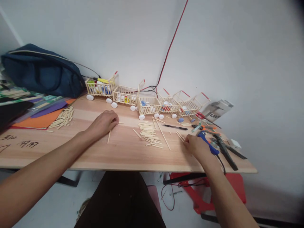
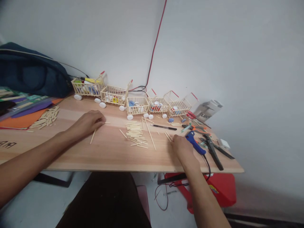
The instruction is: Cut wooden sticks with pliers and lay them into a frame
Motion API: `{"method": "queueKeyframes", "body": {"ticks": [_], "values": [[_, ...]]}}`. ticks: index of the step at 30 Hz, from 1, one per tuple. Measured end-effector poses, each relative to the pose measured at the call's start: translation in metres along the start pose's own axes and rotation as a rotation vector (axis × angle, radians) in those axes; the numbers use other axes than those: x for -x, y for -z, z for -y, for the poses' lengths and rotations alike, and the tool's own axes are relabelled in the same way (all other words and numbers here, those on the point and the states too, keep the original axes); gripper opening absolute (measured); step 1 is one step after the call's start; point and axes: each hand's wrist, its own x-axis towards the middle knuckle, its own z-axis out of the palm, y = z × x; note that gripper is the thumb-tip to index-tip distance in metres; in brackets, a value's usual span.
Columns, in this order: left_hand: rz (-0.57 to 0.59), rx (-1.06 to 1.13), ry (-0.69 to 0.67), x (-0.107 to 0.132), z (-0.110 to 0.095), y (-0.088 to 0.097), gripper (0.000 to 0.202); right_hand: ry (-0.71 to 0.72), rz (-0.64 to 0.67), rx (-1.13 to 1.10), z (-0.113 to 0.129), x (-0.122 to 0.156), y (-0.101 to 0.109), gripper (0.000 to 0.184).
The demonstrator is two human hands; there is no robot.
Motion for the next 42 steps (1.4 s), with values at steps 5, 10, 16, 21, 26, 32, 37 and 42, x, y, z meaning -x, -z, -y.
{"method": "queueKeyframes", "body": {"ticks": [5,10,16,21,26,32,37,42], "values": [[0.007,0.001,0.002,0.0,-0.001,0.0,0.011,-0.049,0.022,-0.006,-0.002,-0.004,0.005,0.026],[0.008,0.009,0.002,0.0,-0.002,0.001,0.011,-0.005,0.088,0.039,0.003,-0.005,0.01,0.025],[0.006,0.009,-0.008,0.001,0.0,-0.001,0.01,-0.025,0.066,0.046,-0.007,-0.012,0.005,0.026],[0.001,0.004,-0.015,0.001,-0.002,0.0,0.01,0.076,-0.095,-0.138,-0.007,-0.009,0.004,0.02],[0.004,-0.002,-0.007,0.001,-0.002,0.0,0.011,0.314,-0.148,-0.351,0.024,-0.008,0.006,0.016],[0.011,-0.02,-0.014,0.002,-0.001,-0.001,0.014,0.273,-0.112,-0.269,0.067,-0.024,0.017,0.021],[-0.007,-0.031,-0.015,0.003,-0.004,0.002,0.014,0.237,-0.068,-0.199,0.095,-0.038,0.027,0.02],[-0.003,-0.019,-0.012,0.003,-0.007,0.004,0.016,0.203,-0.008,-0.145,0.11,-0.042,0.028,0.021]]}}
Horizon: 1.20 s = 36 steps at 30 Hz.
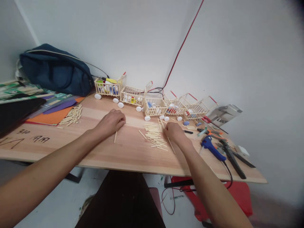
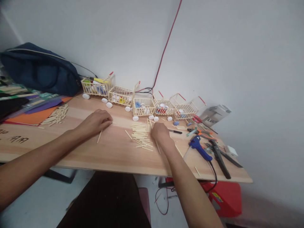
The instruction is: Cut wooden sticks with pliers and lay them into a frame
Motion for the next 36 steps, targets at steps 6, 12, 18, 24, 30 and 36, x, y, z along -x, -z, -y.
{"method": "queueKeyframes", "body": {"ticks": [6,12,18,24,30,36], "values": [[-0.112,0.043,-0.011,0.001,-0.003,0.006,0.02,0.059,-0.039,-0.046,-0.016,0.011,0.005,0.02],[-0.294,0.285,-0.015,0.001,-0.045,0.027,0.02,0.408,0.149,-0.686,-0.039,0.062,0.012,0.028],[-0.165,0.695,0.102,0.009,-0.113,0.02,0.031,0.411,0.291,-0.998,-0.019,0.102,0.007,0.038],[-0.208,0.925,0.25,0.021,-0.137,-0.002,0.028,0.362,0.351,-1.132,-0.003,0.117,0.002,0.041],[-0.229,1.006,0.279,0.023,-0.143,-0.009,0.022,0.333,0.334,-1.133,-0.001,0.121,-0.004,0.038],[-0.192,1.036,0.278,0.025,-0.146,-0.013,0.021,0.306,0.384,-1.172,-0.001,0.124,-0.011,0.04]]}}
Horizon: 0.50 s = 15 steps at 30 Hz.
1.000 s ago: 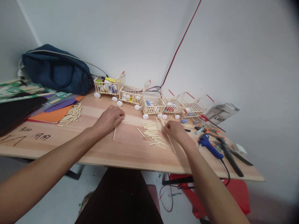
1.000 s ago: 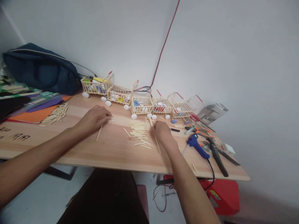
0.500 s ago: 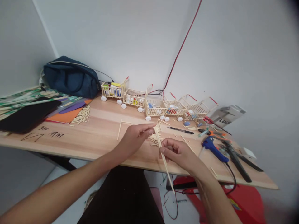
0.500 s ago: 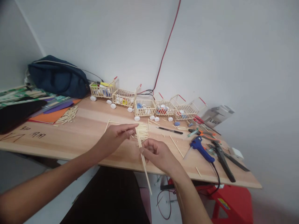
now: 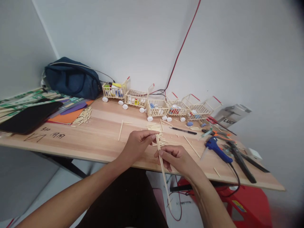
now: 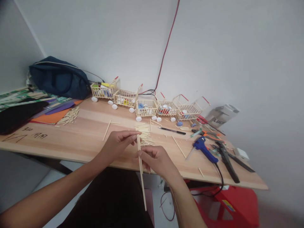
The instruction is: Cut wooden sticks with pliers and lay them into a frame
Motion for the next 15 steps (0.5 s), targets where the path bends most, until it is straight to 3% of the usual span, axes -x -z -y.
{"method": "queueKeyframes", "body": {"ticks": [9,15], "values": [[0.047,0.176,0.184,-0.006,-0.006,0.007,0.02,0.03,0.061,0.01,-0.002,-0.006,0.001,0.04],[-0.081,0.168,0.21,-0.003,-0.003,0.011,0.021,0.042,0.131,0.045,0.0,-0.003,0.006,0.042]]}}
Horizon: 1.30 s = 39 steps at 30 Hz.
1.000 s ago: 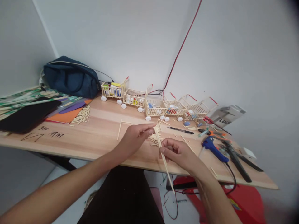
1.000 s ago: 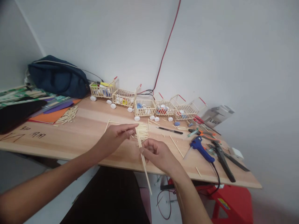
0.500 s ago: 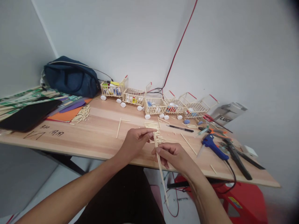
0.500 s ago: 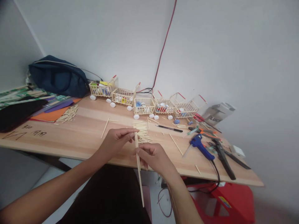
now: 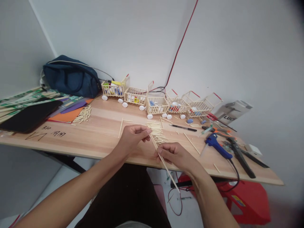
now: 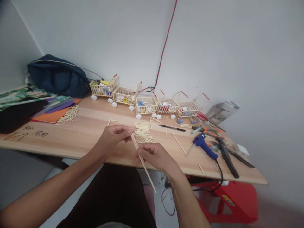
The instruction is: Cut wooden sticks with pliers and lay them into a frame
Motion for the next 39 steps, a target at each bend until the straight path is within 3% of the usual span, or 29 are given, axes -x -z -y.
{"method": "queueKeyframes", "body": {"ticks": [3,5,7,9,13,16,18,21,24,28,31,36,39], "values": [[-0.063,-0.006,-0.002,0.002,0.003,0.006,0.021,-0.012,-0.022,0.076,-0.001,0.006,0.005,0.04],[-0.003,-0.06,0.016,0.005,0.003,0.013,0.022,0.003,-0.034,0.173,-0.003,0.012,0.009,0.037],[0.131,-0.208,0.01,0.009,0.002,0.02,0.023,0.024,-0.01,0.267,-0.004,0.018,0.013,0.036],[0.222,-0.45,-0.106,0.017,-0.002,0.023,0.019,0.038,0.047,0.351,-0.003,0.023,0.014,0.033],[0.227,-0.967,-0.515,0.037,-0.016,0.016,0.014,0.036,0.131,0.5,0.007,0.033,0.01,0.026],[0.242,-1.129,-0.585,0.045,-0.026,0.01,0.02,0.01,0.155,0.543,0.016,0.038,0.006,0.023],[0.235,-1.048,-0.541,0.046,-0.029,0.011,0.023,-0.006,0.162,0.518,0.019,0.04,0.007,0.024],[0.239,-0.779,-0.348,0.044,-0.028,0.018,0.026,-0.015,0.159,0.434,0.017,0.041,0.012,0.027],[0.233,-0.562,-0.135,0.047,-0.02,0.023,0.029,-0.022,0.159,0.33,0.008,0.04,0.013,0.03],[0.21,-0.418,0.032,0.054,-0.007,0.021,0.032,-0.012,0.128,0.307,-0.006,0.038,0.007,0.027],[0.264,-0.446,0.049,0.057,-0.003,0.02,0.03,0.016,0.092,0.368,-0.009,0.039,0.005,0.026],[0.53,-0.615,-0.03,0.064,-0.003,0.023,0.032,0.083,0.066,0.483,-0.003,0.044,0.01,0.026],[0.617,-0.625,-0.025,0.072,0.001,0.023,0.028,0.15,0.114,0.597,0.002,0.045,0.01,0.028]]}}
